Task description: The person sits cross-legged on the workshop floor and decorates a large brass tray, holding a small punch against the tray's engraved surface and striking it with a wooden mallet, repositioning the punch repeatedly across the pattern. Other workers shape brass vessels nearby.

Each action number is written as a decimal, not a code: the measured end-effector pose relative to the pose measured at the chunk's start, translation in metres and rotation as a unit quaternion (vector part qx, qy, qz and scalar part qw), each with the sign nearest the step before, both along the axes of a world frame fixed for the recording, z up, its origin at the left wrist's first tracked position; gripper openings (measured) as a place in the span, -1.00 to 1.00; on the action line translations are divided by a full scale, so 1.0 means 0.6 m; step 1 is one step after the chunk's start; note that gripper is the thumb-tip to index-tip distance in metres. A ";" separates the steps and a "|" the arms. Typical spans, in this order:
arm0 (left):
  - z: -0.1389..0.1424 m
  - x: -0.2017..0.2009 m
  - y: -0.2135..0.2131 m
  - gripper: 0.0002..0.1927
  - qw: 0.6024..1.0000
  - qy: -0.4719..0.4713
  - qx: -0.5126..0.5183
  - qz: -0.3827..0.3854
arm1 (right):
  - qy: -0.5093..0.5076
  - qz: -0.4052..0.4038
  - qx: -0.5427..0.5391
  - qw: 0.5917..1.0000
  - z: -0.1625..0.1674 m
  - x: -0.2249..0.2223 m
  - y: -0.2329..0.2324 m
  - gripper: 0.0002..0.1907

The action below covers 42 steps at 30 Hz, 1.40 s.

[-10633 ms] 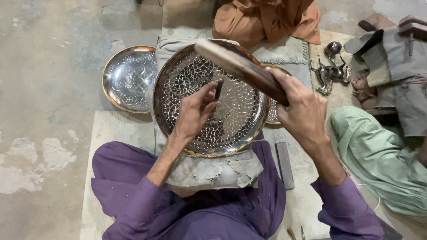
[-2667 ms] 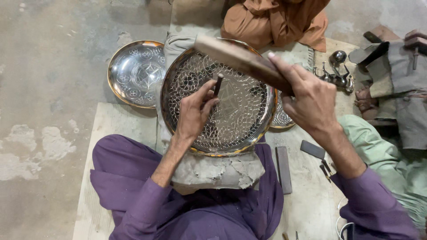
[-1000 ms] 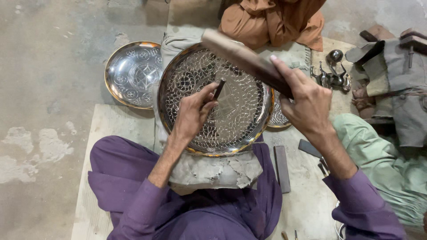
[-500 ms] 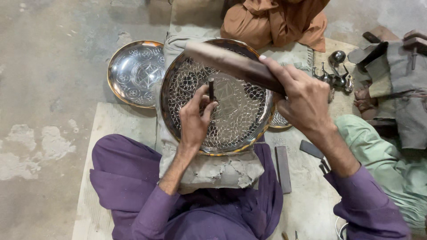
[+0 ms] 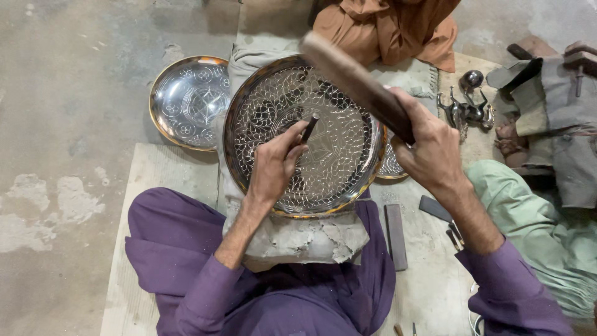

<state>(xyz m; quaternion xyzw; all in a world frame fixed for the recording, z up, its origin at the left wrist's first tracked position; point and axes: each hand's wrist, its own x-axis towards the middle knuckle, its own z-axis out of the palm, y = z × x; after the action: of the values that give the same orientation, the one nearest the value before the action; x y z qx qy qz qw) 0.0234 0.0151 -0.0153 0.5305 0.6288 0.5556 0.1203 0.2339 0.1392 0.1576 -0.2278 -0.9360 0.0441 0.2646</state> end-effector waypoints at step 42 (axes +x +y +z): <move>0.081 -0.075 -0.227 -0.50 0.951 -0.292 0.029 0.101 | 0.201 -0.152 -0.515 0.819 -0.243 0.087 -0.088 -0.58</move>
<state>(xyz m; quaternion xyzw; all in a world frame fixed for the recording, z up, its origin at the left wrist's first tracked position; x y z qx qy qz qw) -0.0216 -0.1212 0.0335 0.2823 0.5999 0.7135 0.2265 0.2861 0.0866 0.0116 -0.4564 -0.6565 0.5236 0.2944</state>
